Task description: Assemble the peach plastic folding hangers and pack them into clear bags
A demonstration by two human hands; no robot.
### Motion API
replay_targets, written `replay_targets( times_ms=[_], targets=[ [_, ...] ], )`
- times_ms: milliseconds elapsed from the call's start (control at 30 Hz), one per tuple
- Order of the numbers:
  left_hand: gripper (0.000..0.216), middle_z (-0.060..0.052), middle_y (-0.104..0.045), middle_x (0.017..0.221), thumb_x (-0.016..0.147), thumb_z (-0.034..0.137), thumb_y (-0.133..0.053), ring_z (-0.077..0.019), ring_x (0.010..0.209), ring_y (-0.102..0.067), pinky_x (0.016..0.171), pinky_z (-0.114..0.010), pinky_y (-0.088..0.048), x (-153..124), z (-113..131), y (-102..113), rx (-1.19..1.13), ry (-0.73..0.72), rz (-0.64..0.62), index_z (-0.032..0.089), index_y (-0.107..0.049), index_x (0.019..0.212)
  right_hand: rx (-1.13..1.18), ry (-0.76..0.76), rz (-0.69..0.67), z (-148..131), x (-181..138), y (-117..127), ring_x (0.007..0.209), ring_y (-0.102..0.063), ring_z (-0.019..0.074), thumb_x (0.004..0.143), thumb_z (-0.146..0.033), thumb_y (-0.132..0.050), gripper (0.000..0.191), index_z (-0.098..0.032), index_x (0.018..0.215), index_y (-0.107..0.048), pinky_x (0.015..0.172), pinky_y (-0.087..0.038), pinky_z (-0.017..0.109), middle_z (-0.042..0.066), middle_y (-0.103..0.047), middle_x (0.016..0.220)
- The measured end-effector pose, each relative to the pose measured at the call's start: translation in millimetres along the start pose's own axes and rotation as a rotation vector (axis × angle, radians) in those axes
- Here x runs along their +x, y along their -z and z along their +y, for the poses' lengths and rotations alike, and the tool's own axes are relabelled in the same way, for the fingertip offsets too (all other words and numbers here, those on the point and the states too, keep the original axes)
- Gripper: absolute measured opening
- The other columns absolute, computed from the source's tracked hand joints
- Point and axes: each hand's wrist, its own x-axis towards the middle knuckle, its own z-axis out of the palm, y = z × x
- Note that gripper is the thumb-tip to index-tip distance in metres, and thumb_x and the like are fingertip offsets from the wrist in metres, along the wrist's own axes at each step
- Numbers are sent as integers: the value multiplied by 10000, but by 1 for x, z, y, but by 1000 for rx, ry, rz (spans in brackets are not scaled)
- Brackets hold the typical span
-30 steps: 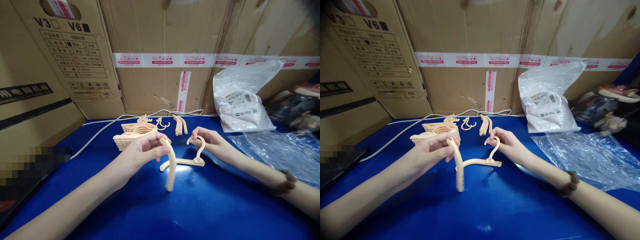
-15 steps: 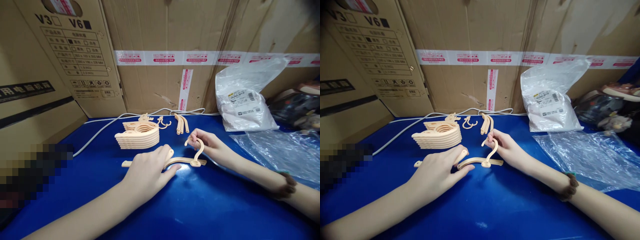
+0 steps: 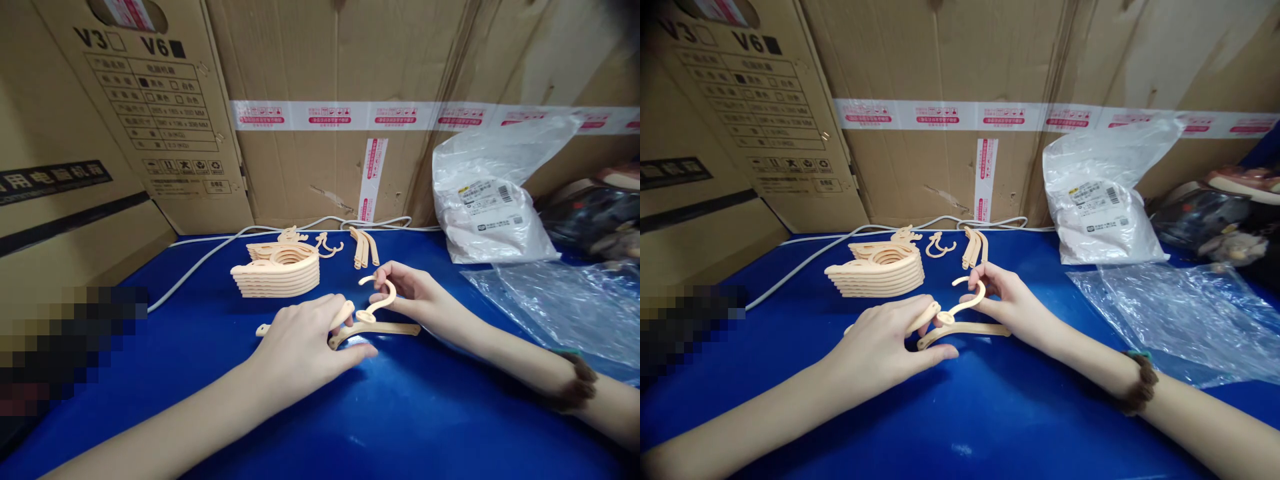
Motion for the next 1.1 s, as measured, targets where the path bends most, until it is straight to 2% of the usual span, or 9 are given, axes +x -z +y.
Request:
replay_targets(
  times_ms=[167,367,500,600,700,800,900,1000,1100],
  targets=[
    [391,72,-548,686,844,512,-645,-124,620,-517,551,-242,-263,1,-5,-3,-133,-57,105,202,-438,723,-21,-5,-64,3,-2,-1,767,-487,136,813,-311,-677,230,-208,938,-513,715,-438,289,-4,-516,887],
    [219,66,-602,747,890,433,-618,-125,677,-565,600,-240,-323,0,-11,-4,-255,-118,99,220,-566,889,-48,42,-38,0,-2,3,827,-519,147,822,-255,-662,158,-200,930,-560,784,-437,316,22,-560,965],
    [291,60,-570,697,944,414,-537,-119,628,-522,573,-242,-294,1,-10,-5,-203,-107,128,201,-499,750,183,-38,-26,-4,-5,0,984,-582,169,840,-249,-667,291,-222,1109,-557,927,-436,346,42,-626,1108],
    [347,63,-527,647,954,420,-516,-120,597,-487,558,-244,-272,2,-10,-7,-150,-75,177,198,-439,698,423,-166,19,-6,-8,-5,935,-632,153,847,-258,-679,386,-243,1192,-507,860,-479,311,38,-674,1096],
    [315,59,-557,666,955,409,-515,-131,619,-516,561,-245,-279,2,-11,-7,-116,-54,216,202,-461,723,503,-286,-16,-6,-10,-8,775,-642,134,874,-331,-648,253,-198,1080,-582,696,-509,269,43,-700,961],
    [295,54,-586,689,965,390,-501,-139,627,-549,558,-248,-286,2,-12,-7,-68,-62,216,203,-477,738,504,-298,-82,-6,-10,-9,676,-610,111,876,-366,-635,212,-167,946,-657,604,-501,243,35,-691,881],
    [287,46,-611,723,979,385,-479,-153,654,-591,563,-256,-302,2,-12,-7,-22,-91,172,207,-488,754,441,-269,-67,-5,-11,-8,593,-564,65,831,-358,-708,215,-182,954,-702,590,-475,212,3,-691,832],
    [188,54,-636,756,953,421,-517,-171,663,-624,567,-261,-329,1,-11,-8,-34,-98,143,234,-508,953,368,-225,-14,-1,-9,-5,572,-543,39,807,-343,-745,184,-198,919,-734,604,-449,188,-21,-685,795],
    [260,53,-633,755,912,381,-542,-185,646,-626,557,-271,-348,1,-12,-8,-44,-100,130,225,-432,1089,360,-212,41,6,-7,-1,643,-580,54,804,-360,-746,181,-209,905,-752,660,-465,187,-19,-686,808]
  ],
)
